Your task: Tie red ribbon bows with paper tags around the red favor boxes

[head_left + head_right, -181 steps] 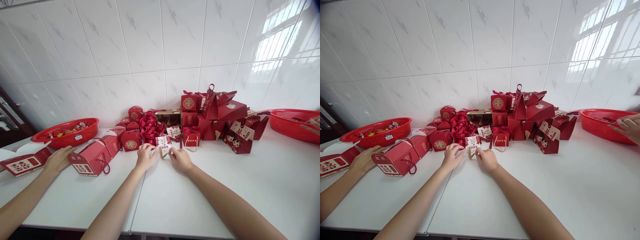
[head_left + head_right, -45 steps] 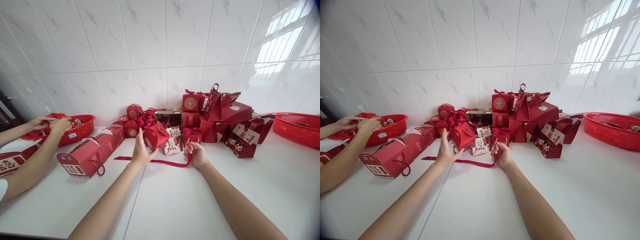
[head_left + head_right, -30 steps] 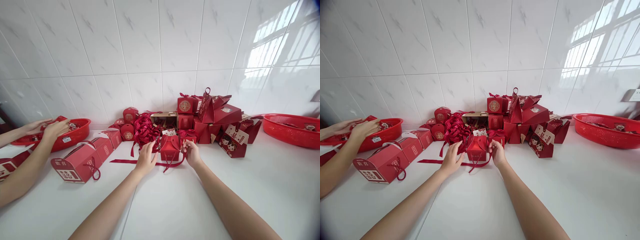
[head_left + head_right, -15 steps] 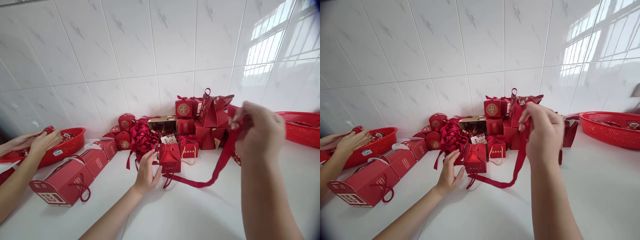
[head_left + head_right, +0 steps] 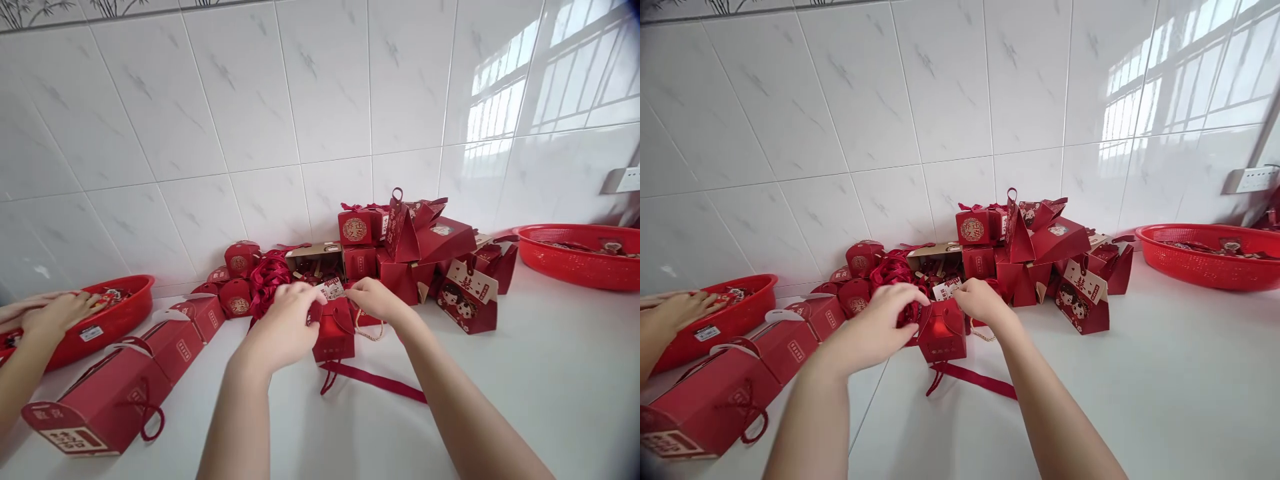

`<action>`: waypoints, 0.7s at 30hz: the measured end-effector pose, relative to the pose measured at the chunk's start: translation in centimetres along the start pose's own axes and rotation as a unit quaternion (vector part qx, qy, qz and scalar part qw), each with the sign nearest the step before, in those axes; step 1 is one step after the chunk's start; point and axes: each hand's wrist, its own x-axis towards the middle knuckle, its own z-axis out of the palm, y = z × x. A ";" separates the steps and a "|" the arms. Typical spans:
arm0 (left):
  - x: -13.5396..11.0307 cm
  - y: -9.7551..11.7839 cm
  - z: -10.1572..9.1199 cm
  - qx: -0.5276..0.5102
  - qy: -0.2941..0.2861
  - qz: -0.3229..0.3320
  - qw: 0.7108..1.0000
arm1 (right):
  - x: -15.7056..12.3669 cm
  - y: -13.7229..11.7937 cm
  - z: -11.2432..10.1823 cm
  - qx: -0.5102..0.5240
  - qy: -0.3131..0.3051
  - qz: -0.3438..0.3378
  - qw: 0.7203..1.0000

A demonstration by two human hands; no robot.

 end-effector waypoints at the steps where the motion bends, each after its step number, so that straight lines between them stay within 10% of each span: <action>1: 1.0 -0.6 1.2 0.007 -0.034 -0.026 0.999 | 0.2 0.2 0.2 -0.004 0.000 -0.003 1.000; 7: 5.4 -2.1 5.6 0.000 -0.090 -0.061 0.994 | 0.9 0.7 1.4 -0.015 -0.016 -0.005 1.000; 21: 6.2 -3.0 6.9 -0.106 -0.139 -0.017 0.984 | 0.7 0.7 0.5 -0.081 -0.013 0.036 0.996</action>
